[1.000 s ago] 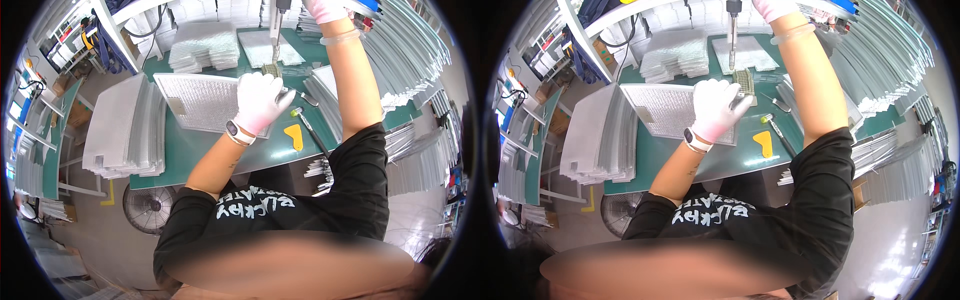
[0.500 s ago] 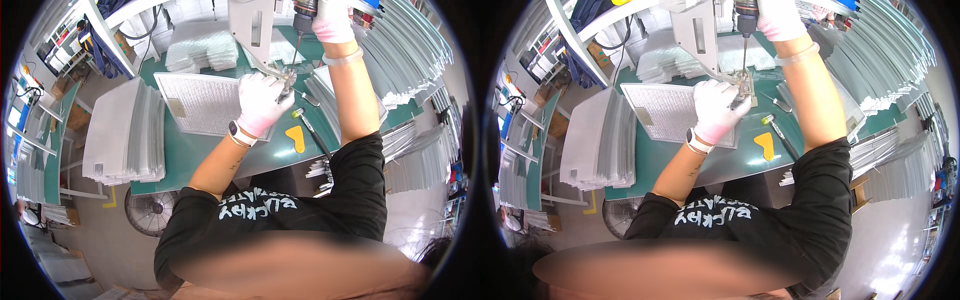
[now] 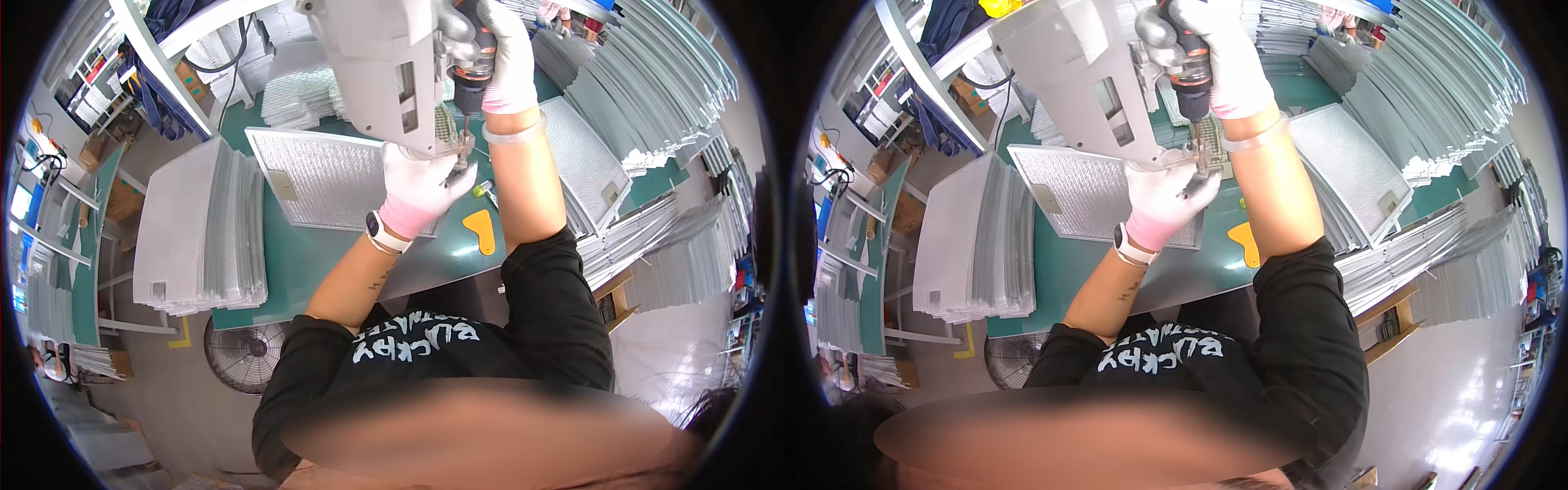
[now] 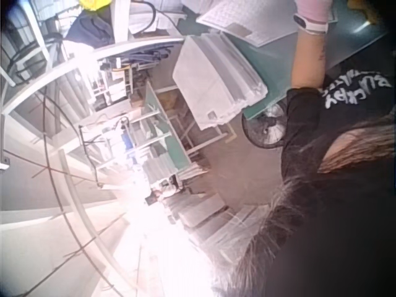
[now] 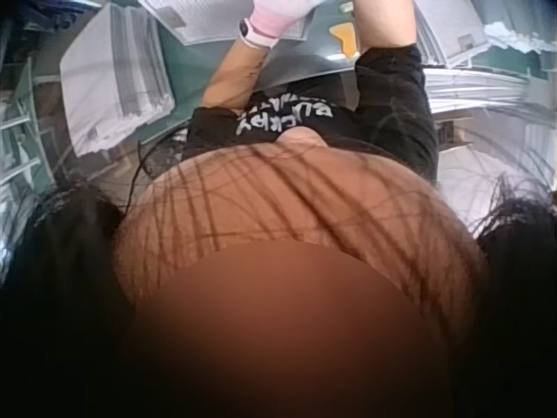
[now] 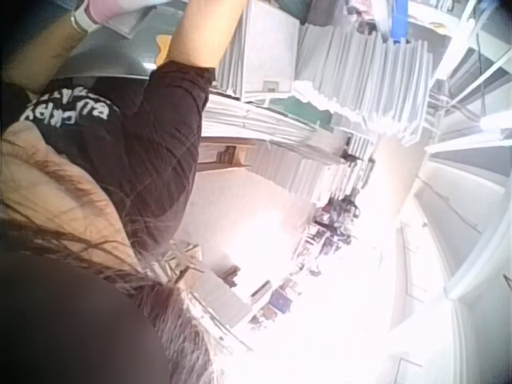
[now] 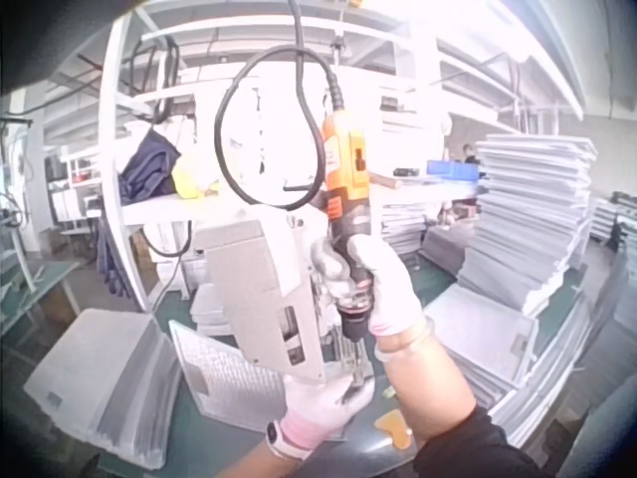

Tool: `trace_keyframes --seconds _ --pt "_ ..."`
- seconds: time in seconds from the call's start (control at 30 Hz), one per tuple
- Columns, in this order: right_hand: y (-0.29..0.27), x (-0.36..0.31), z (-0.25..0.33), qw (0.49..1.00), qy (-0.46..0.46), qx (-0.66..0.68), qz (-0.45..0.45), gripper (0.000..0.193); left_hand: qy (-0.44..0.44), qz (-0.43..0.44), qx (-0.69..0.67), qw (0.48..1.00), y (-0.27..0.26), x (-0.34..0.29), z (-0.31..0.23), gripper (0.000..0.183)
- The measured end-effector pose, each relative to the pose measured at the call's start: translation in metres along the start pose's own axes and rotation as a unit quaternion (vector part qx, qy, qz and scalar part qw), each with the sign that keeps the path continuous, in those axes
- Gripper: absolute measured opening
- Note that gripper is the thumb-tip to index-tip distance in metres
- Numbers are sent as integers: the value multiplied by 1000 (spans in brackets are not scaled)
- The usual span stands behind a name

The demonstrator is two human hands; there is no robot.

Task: Assembling air filters by placing metal mesh into plastic frames and securing them with a rubber mallet.

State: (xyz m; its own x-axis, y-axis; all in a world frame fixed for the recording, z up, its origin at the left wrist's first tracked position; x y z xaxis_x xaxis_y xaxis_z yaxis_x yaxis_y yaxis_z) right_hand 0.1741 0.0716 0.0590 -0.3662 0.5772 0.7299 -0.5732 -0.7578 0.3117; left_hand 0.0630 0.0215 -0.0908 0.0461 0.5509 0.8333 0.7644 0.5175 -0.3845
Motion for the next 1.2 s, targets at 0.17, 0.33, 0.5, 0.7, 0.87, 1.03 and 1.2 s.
trace_keyframes --seconds 0.17,0.33,0.5,0.7,0.87,1.03,1.2 --pt "-13 8 0 998 -2 52 -35 41 19 12 1 1000 -7 8 -5 28" --pt "-13 34 66 918 -275 -126 -256 18 66 3 9 998 -6 13 -12 19" --pt "-50 16 85 850 -214 -476 -71 42 79 2 43 996 -21 -2 -15 24" --pt "-18 -67 77 598 -254 -760 -16 56 82 -125 -216 965 -104 10 21 16" --pt "-51 -195 16 582 -31 -811 45 75 31 -74 -709 700 -126 49 61 37" --pt "-83 -282 -25 885 177 -409 -137 72 -47 51 -859 507 -46 27 96 50" --pt "-71 -322 24 823 102 -433 -353 63 -261 206 -842 425 3 -28 122 63"
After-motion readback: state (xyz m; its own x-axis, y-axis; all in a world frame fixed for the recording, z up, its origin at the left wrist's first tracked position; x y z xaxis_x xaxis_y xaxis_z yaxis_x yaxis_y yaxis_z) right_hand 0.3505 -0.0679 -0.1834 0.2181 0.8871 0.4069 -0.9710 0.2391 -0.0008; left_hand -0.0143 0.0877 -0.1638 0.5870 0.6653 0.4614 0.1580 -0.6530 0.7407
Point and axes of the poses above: each hand's wrist, its own x-axis towards the middle knuckle, its own y-axis out of the palm, z = x × y, the point moved 1 cm from there along x, towards the middle knuckle, and after that the axes turned 13 degrees about -y, right-handed, at the moved point
